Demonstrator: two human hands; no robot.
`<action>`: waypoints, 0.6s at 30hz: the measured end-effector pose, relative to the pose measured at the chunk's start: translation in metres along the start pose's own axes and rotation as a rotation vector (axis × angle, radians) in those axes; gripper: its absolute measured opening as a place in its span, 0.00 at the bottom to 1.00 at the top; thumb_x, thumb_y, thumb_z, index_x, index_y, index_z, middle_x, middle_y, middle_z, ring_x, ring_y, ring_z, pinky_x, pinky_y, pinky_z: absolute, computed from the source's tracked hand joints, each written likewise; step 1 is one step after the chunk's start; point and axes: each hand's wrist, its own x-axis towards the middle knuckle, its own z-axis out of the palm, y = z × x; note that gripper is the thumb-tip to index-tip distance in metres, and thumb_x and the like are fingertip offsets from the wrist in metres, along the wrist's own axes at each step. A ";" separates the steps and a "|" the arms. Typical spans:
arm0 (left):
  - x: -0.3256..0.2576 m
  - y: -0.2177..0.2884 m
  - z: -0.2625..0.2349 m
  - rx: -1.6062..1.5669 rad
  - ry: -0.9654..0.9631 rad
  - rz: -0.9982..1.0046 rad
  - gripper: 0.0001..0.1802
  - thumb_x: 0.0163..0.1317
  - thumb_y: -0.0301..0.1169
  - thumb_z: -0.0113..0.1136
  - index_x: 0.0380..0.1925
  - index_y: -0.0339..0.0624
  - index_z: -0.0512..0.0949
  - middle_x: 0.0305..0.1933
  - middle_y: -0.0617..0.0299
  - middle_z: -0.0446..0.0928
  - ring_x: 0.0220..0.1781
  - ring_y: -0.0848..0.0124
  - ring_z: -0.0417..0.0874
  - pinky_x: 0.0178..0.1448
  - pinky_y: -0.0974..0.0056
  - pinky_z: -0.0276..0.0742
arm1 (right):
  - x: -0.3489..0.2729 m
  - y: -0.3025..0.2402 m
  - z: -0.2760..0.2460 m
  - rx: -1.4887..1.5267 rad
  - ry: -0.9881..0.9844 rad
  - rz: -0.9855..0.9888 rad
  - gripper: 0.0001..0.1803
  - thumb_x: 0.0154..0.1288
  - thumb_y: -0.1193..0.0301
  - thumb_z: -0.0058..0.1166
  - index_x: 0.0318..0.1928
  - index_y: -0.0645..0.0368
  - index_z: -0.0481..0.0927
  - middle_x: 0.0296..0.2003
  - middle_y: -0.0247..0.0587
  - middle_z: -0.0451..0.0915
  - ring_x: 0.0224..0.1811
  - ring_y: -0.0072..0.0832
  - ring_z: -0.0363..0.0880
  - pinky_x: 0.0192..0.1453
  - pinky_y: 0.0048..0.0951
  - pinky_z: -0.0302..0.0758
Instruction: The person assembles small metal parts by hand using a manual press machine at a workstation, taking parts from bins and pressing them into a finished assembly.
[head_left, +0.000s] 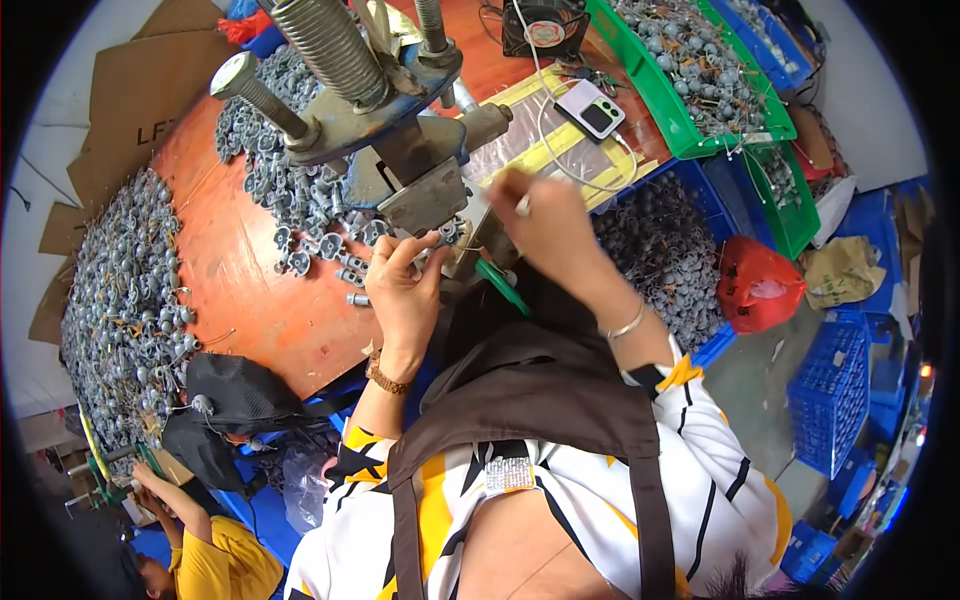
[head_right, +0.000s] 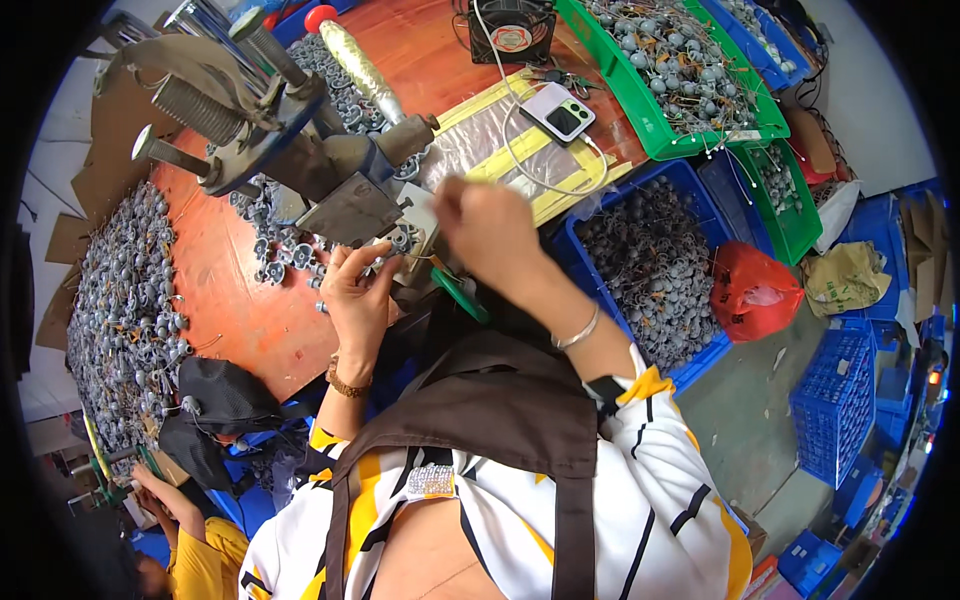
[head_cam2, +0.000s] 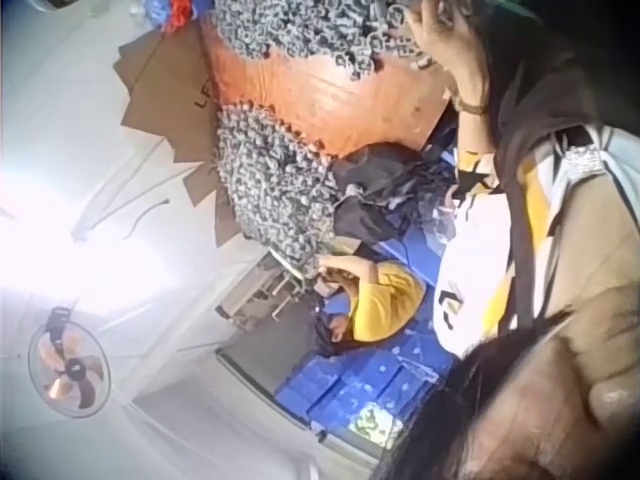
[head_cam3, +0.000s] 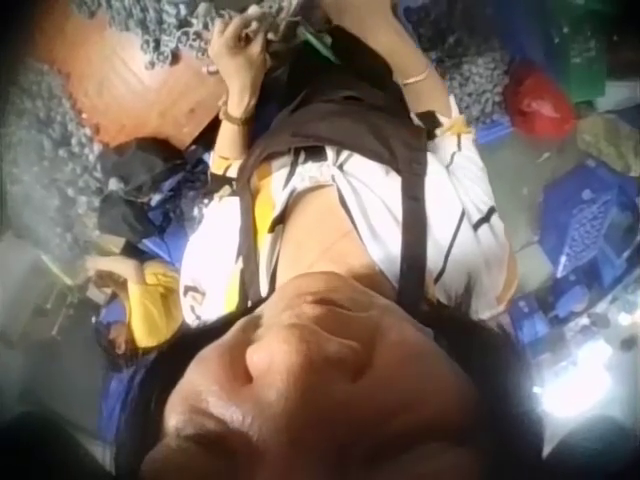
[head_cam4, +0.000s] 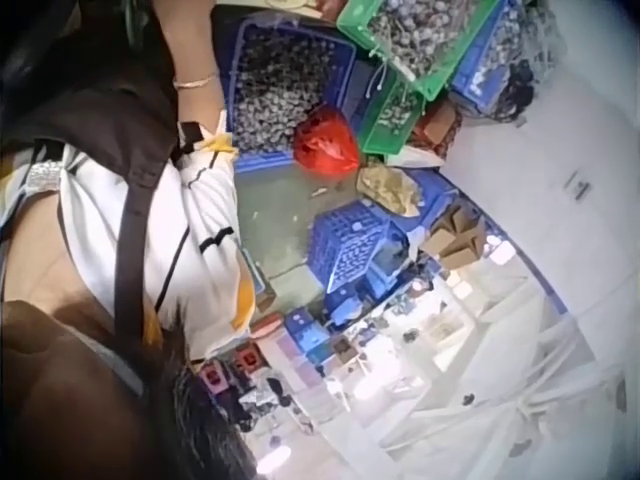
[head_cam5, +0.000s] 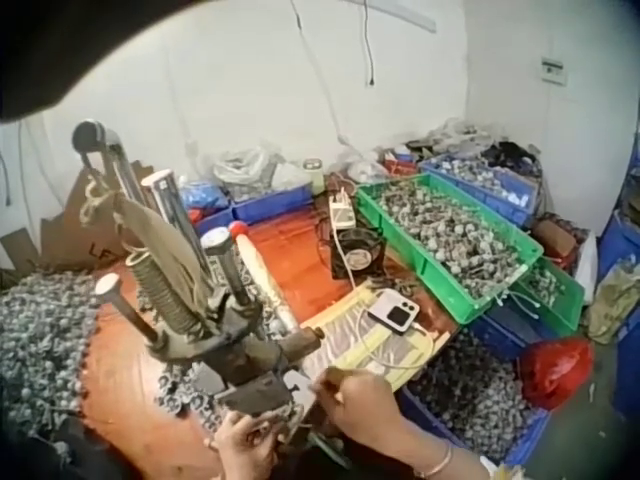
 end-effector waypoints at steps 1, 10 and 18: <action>-0.002 0.000 0.000 -0.004 0.026 -0.025 0.10 0.48 0.24 0.69 0.33 0.41 0.83 0.24 0.62 0.68 0.24 0.71 0.67 0.28 0.67 0.63 | 0.017 0.005 -0.005 0.087 0.063 0.024 0.05 0.59 0.72 0.57 0.31 0.60 0.78 0.23 0.48 0.79 0.22 0.43 0.78 0.26 0.33 0.71; -0.005 0.008 0.010 0.035 0.050 0.007 0.09 0.47 0.24 0.69 0.32 0.40 0.83 0.25 0.60 0.69 0.25 0.68 0.70 0.30 0.64 0.66 | 0.188 -0.035 -0.019 0.805 -0.057 -0.240 0.24 0.63 0.56 0.57 0.46 0.66 0.78 0.34 0.40 0.81 0.39 0.20 0.78 0.43 0.25 0.73; -0.007 0.006 0.001 0.090 0.091 0.029 0.09 0.49 0.24 0.69 0.32 0.37 0.83 0.26 0.63 0.70 0.26 0.74 0.67 0.29 0.69 0.62 | -0.012 -0.035 -0.087 0.861 0.004 -0.634 0.16 0.52 0.65 0.68 0.27 0.54 0.71 0.31 0.35 0.75 0.42 0.38 0.76 0.60 0.49 0.67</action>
